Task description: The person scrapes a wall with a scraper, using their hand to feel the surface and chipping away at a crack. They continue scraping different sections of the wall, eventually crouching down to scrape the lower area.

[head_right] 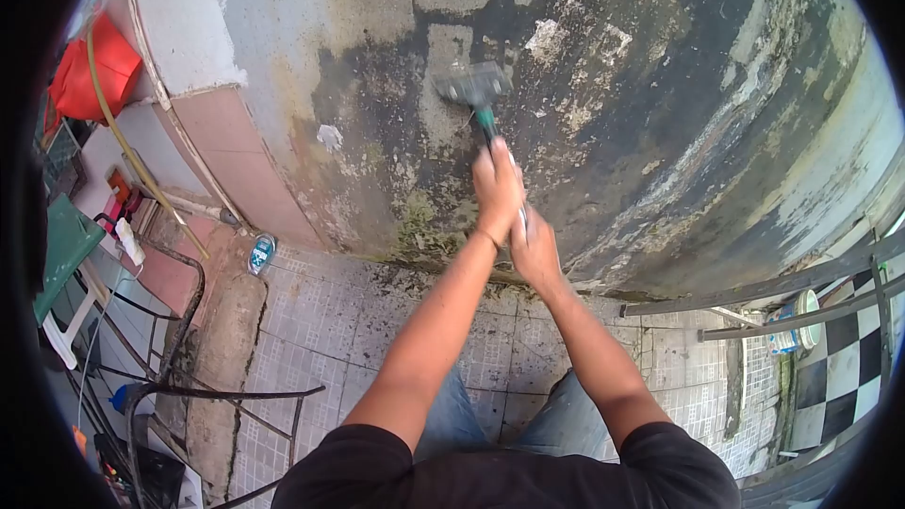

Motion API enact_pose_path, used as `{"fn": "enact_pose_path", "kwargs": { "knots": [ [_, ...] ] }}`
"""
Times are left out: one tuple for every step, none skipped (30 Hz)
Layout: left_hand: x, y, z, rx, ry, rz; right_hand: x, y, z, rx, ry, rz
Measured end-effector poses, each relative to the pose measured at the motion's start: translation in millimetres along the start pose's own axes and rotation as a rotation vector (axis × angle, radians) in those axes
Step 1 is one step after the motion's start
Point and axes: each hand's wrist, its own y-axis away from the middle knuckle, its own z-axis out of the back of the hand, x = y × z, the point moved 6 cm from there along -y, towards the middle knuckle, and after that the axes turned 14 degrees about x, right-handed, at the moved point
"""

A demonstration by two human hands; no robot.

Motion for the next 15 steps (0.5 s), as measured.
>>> {"fn": "enact_pose_path", "kwargs": {
  "knots": [
    [24.2,17.7,-1.7,0.004,-0.052,0.024,-9.9,17.5,-9.6,-0.008,0.003,0.002],
    [59.4,25.5,0.2,-0.022,-0.171,0.068,-27.8,31.5,-20.3,0.007,-0.059,-0.097],
    [72.5,26.4,1.8,-0.037,-0.197,0.081,-38.2,35.7,-24.9,0.023,-0.121,-0.193],
    [49.7,22.6,2.5,-0.009,-0.208,0.131,-31.7,28.3,-21.8,0.020,-0.114,-0.181],
    [26.6,18.5,5.4,0.019,-0.223,0.184,-22.4,18.1,-19.8,0.008,-0.131,-0.120],
    [2.4,6.4,8.4,0.009,-0.207,0.134,-9.0,6.4,-17.9,-0.005,-0.153,-0.059],
    [-21.2,-11.5,11.2,0.001,-0.194,0.083,12.4,-9.6,-11.2,0.009,-0.177,-0.058],
    [-47.6,-30.5,13.5,0.010,-0.177,0.016,38.2,-27.3,-1.7,0.022,-0.202,-0.060],
    [-72.5,-49.3,14.2,0.020,-0.156,-0.052,62.1,-46.8,8.2,0.002,-0.189,-0.027],
    [-93.7,-64.7,15.3,0.022,-0.159,-0.106,76.6,-59.9,15.4,-0.017,-0.174,0.003],
    [-108.3,-75.8,15.3,0.024,-0.162,-0.160,74.6,-66.4,17.6,-0.023,-0.175,0.006],
    [-106.0,-80.1,16.1,0.009,-0.145,-0.150,74.8,-70.7,17.7,-0.029,-0.104,0.090],
    [-94.5,-72.0,15.8,0.015,-0.148,-0.146,82.3,-69.1,17.7,-0.034,-0.034,0.170],
    [-79.5,-56.4,15.0,0.028,-0.164,-0.112,73.2,-51.6,12.3,-0.021,-0.206,0.035],
    [-63.1,-45.1,14.5,0.039,-0.178,-0.088,55.2,-37.4,2.7,-0.012,-0.178,0.011]
  ]
}}
